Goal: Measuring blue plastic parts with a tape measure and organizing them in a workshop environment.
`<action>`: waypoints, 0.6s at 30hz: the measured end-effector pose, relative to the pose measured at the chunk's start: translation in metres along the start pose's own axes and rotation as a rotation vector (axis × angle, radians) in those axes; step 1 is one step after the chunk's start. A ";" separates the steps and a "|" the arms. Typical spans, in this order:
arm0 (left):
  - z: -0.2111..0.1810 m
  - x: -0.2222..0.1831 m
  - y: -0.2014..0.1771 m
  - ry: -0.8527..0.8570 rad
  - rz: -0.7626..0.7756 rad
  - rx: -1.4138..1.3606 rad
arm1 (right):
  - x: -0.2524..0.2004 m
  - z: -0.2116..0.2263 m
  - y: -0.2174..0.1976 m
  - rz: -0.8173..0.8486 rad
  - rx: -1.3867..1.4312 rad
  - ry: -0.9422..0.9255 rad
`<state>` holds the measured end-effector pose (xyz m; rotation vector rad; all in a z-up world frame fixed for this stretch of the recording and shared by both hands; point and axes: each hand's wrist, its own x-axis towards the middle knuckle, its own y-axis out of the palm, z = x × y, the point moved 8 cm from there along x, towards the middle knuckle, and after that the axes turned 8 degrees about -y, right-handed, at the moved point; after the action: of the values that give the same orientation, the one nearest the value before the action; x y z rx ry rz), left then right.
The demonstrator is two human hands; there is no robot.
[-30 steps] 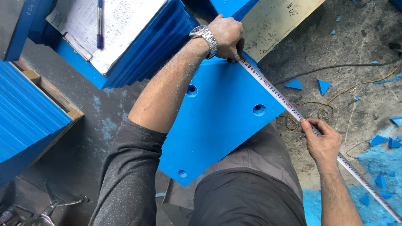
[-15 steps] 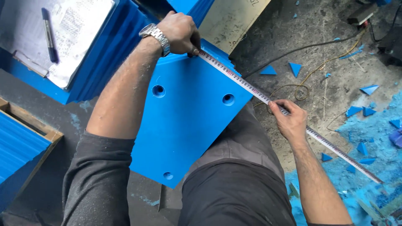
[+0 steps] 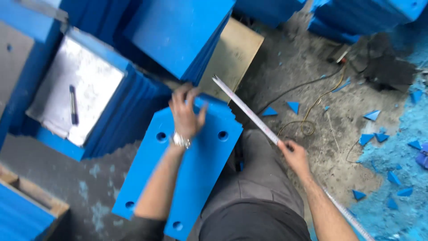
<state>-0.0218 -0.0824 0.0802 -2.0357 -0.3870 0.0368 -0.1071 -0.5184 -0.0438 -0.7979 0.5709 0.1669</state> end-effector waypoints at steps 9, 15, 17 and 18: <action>-0.098 -0.214 0.013 -0.126 0.300 -0.286 | -0.009 -0.129 0.036 0.176 0.282 0.212; -0.125 -0.245 0.068 -0.186 0.499 -0.298 | -0.009 -0.140 -0.008 0.127 0.204 0.023; -0.159 -0.231 0.092 -0.199 0.602 -0.344 | -0.022 -0.150 -0.041 0.081 0.243 0.004; -0.171 -0.225 0.109 -0.333 0.687 -0.257 | -0.031 -0.148 -0.058 0.072 0.279 -0.118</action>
<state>-0.1748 -0.3398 0.0369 -2.3325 0.1318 0.7876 -0.1747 -0.6621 -0.0732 -0.4941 0.4989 0.1946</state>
